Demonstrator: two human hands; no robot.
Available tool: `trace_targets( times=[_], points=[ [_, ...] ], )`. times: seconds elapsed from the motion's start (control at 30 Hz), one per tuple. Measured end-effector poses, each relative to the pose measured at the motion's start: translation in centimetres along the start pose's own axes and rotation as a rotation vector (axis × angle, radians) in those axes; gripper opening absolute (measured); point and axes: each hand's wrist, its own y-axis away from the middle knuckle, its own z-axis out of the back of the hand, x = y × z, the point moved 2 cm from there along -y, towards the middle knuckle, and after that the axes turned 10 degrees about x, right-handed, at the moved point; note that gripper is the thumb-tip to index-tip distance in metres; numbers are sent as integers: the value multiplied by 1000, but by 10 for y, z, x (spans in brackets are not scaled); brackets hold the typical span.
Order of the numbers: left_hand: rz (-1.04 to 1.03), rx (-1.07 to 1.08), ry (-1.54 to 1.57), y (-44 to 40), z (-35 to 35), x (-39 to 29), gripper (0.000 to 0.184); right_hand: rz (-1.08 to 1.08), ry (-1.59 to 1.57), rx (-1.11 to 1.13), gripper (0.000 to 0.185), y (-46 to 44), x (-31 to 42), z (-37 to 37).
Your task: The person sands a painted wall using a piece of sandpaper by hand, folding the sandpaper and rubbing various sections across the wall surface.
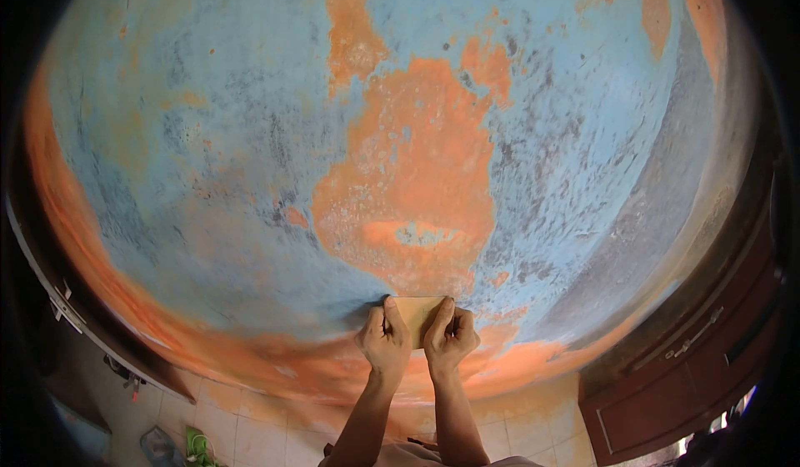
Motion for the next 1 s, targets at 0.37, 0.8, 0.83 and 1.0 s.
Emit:
trace_targets(
  times=[0.37,0.8,0.83,1.0],
  points=[
    [10,-2,-118,-1,4,-3,32,25,129,-68,30,-1,-2,-7],
    [-74,-26,-40,-3,-1,0,39,18,39,-63,23,-3,-6,-3],
    [-72,2,-16,-1,0,6,36,25,36,-57,23,-5,-5,-4],
    [-96,18,-52,3,3,7,30,9,38,-66,33,-4,-3,-2]
  ],
)
